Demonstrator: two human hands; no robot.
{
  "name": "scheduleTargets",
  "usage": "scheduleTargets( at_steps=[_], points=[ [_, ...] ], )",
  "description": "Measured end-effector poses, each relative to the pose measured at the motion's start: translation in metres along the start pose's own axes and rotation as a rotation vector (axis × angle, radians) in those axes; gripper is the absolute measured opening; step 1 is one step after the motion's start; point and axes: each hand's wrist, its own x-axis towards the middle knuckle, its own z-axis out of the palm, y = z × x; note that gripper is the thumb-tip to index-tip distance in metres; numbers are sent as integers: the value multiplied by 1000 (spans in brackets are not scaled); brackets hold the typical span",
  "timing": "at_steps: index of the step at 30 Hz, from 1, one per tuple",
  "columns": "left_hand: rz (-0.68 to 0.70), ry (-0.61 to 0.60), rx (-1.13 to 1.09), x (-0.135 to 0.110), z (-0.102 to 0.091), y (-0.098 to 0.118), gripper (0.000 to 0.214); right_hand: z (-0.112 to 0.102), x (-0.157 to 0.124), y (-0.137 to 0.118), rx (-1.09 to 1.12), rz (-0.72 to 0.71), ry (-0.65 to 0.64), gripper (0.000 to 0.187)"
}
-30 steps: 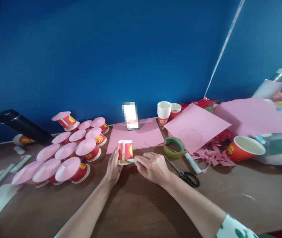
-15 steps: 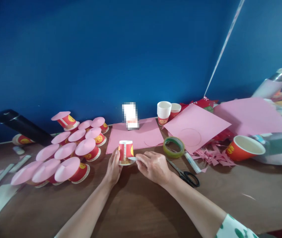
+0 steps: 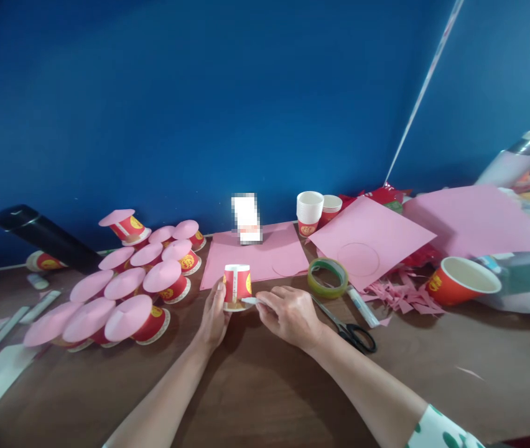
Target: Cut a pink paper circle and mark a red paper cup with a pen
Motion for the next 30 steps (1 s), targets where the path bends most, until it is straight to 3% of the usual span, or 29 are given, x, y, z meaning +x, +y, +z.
scheduleTargets(
  at_steps=[5,10,15,30],
  points=[
    [20,14,-31,2,1,0,41,0,0,0,5,-36,1,17],
    [-34,-74,-192,1,2,-1,36,1,-2,2,34,6,53,21],
    [-85,-28,-163,1,0,-3,39,-1,-1,3,24,-1,59,17],
    [-57,-50,-132,1,2,-1,44,2,-2,5,18,-54,105,22]
  ],
)
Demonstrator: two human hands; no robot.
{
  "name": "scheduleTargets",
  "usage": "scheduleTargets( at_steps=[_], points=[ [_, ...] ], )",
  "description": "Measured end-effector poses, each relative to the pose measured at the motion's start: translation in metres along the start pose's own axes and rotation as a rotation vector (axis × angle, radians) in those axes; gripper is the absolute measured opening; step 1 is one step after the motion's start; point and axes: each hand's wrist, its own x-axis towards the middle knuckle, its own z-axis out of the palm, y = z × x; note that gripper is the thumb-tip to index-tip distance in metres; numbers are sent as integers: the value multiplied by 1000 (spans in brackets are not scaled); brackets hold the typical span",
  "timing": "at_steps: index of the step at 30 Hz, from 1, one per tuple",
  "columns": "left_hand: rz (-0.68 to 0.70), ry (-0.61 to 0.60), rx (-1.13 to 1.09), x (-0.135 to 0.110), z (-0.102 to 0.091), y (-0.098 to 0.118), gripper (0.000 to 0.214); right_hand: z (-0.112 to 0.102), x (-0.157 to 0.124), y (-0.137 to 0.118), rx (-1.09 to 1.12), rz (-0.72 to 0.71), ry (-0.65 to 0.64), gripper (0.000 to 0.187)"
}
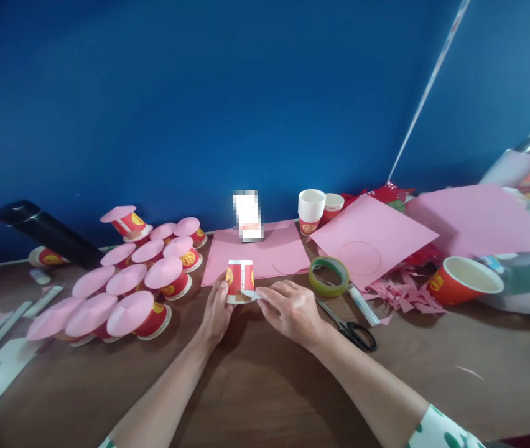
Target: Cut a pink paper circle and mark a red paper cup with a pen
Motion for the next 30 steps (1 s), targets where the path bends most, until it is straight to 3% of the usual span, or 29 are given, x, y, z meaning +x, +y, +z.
scheduleTargets(
  at_steps=[30],
  points=[
    [21,-30,19,-4,4,6,39,-2,1,2,-7,-44,-38,22]
  ],
)
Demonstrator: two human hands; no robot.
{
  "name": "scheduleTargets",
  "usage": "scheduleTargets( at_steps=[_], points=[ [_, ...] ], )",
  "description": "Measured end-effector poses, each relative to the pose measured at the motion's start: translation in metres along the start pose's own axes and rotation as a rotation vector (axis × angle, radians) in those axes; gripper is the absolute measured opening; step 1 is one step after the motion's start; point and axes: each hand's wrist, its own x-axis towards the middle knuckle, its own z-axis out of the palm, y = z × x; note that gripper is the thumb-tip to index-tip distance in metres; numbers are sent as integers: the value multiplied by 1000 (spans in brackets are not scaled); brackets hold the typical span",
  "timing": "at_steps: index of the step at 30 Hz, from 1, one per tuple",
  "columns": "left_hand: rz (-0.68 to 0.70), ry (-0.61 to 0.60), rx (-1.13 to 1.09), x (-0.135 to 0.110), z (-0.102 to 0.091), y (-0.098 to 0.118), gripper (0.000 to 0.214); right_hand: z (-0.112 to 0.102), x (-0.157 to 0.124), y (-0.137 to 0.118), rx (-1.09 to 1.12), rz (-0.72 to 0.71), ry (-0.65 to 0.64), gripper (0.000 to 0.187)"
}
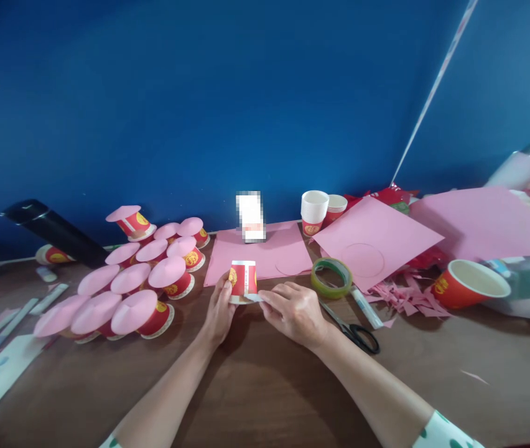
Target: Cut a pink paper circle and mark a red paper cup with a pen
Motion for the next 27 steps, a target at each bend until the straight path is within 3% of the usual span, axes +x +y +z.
scheduleTargets(
  at_steps=[9,15,27],
  points=[
    [7,0,25,-1,0,1,43,0,1,0,-7,-20,16,20],
    [101,46,171,-1,-1,0,42,0,0,1,-36,8,41,22],
    [123,53,169,0,-2,-2,42,1,-2,1,-40,9,43,22]
  ],
)
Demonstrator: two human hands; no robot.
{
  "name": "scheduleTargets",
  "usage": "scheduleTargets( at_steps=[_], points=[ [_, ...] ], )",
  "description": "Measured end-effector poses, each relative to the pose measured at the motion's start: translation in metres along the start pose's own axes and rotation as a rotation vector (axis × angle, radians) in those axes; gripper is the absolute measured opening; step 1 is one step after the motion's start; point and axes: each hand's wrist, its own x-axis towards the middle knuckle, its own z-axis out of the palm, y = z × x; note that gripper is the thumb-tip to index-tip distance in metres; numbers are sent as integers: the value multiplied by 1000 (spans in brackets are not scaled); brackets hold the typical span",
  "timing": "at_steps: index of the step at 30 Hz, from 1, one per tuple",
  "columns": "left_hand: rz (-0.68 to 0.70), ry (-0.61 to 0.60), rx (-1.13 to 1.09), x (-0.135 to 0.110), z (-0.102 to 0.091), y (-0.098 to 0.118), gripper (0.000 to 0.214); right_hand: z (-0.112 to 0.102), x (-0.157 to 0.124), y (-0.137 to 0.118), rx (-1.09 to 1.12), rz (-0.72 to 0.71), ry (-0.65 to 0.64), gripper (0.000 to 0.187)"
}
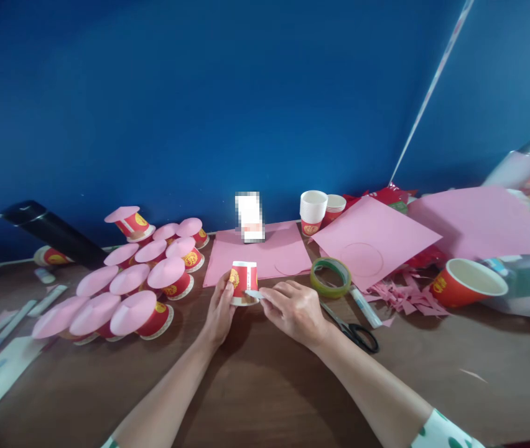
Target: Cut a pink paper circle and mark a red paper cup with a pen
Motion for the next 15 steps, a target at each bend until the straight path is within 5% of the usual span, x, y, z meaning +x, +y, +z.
scheduleTargets(
  at_steps=[15],
  points=[
    [-3,4,0,1,-1,-3,42,-3,3,-1,-16,-8,2,20]
  ],
)
